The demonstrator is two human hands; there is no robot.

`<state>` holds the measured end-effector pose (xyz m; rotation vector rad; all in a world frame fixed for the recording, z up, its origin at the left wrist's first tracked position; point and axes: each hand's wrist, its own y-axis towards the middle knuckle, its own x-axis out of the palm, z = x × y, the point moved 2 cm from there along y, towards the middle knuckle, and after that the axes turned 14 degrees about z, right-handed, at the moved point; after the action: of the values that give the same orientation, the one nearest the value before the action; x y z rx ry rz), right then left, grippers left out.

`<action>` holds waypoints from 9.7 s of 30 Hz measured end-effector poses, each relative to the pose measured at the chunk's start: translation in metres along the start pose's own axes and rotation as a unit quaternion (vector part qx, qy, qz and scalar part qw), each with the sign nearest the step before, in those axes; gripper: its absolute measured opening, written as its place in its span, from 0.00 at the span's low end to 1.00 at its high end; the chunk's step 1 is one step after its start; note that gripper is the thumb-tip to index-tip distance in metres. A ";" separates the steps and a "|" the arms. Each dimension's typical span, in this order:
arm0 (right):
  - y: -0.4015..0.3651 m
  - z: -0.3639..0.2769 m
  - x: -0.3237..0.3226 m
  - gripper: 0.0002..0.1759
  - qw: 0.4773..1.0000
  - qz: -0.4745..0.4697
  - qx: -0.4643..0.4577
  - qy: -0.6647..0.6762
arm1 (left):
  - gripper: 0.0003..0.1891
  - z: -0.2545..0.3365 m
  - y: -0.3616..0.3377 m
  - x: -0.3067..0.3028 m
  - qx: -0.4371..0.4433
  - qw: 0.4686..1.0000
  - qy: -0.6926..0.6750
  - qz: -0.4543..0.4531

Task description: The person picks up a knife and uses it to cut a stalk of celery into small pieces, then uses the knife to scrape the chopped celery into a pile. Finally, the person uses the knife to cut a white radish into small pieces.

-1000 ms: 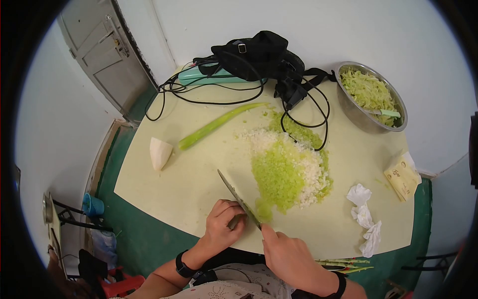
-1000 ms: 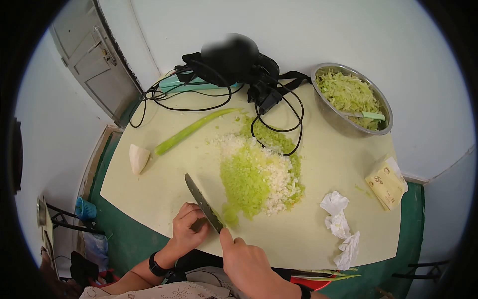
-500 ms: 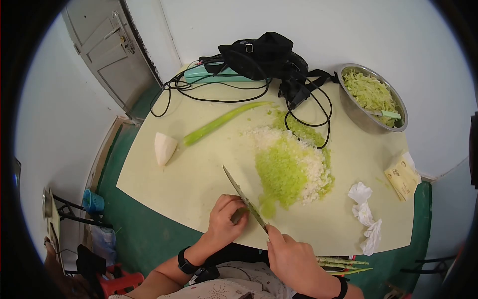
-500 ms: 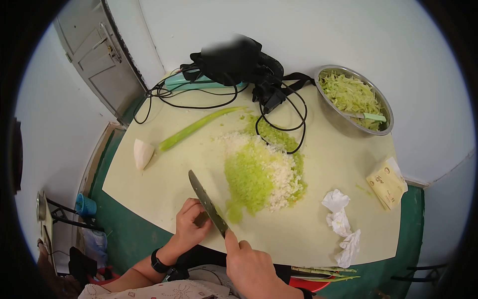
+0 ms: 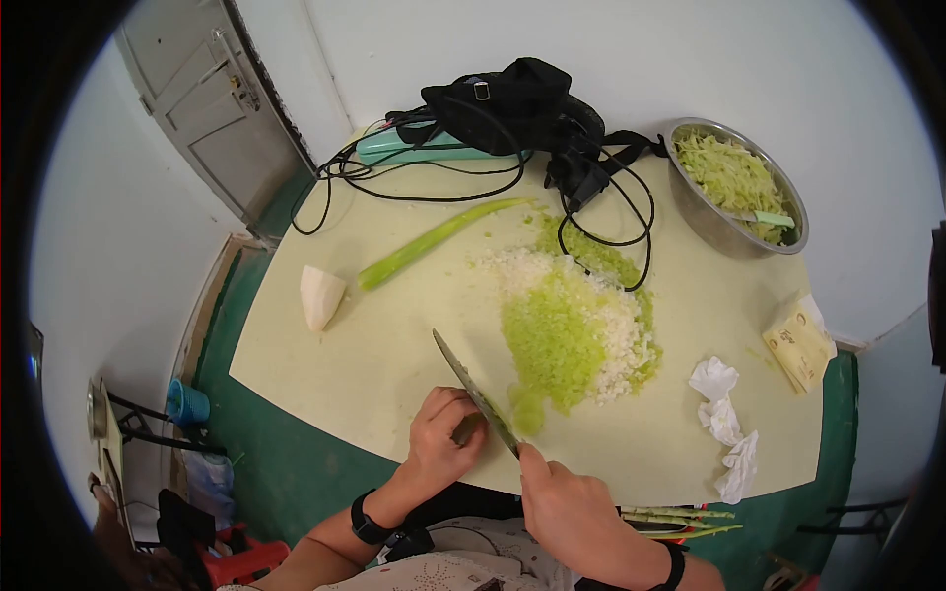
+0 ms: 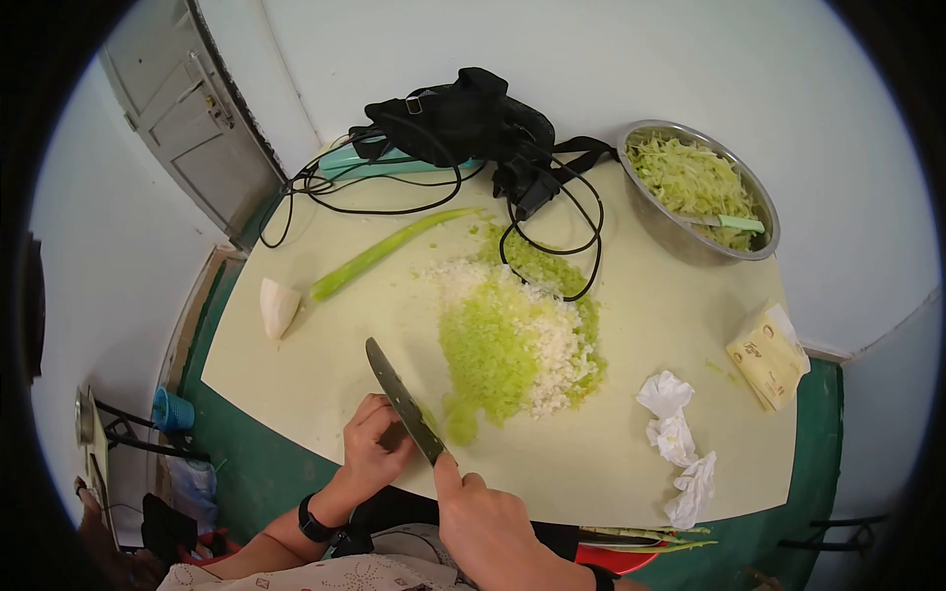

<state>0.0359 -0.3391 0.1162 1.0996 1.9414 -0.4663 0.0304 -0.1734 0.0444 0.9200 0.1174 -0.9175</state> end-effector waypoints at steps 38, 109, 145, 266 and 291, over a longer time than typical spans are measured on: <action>-0.005 -0.003 0.001 0.14 1.000 0.004 -0.015 -0.004 | 0.11 -0.001 -0.002 -0.004 -0.019 1.000 -0.010 0.002; 0.005 -0.003 0.002 0.09 1.000 -0.025 -0.008 -0.014 | 0.12 0.001 -0.004 -0.008 -0.043 0.999 -0.001 -0.005; 0.000 0.085 0.027 0.09 0.795 0.036 0.264 0.545 | 0.12 -0.130 0.056 -0.084 -0.041 0.983 0.170 0.052; -0.003 0.094 0.032 0.15 0.750 0.117 0.250 0.602 | 0.14 -0.091 0.053 -0.081 -0.234 0.958 0.072 -0.151; -0.002 0.088 0.031 0.14 0.755 0.124 0.255 0.592 | 0.17 -0.069 0.019 -0.064 -0.018 0.990 0.132 -0.045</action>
<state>0.0687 -0.3812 0.0399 2.3854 2.7060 -0.0980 0.0227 -0.0776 0.0422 1.0059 0.4031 -0.8701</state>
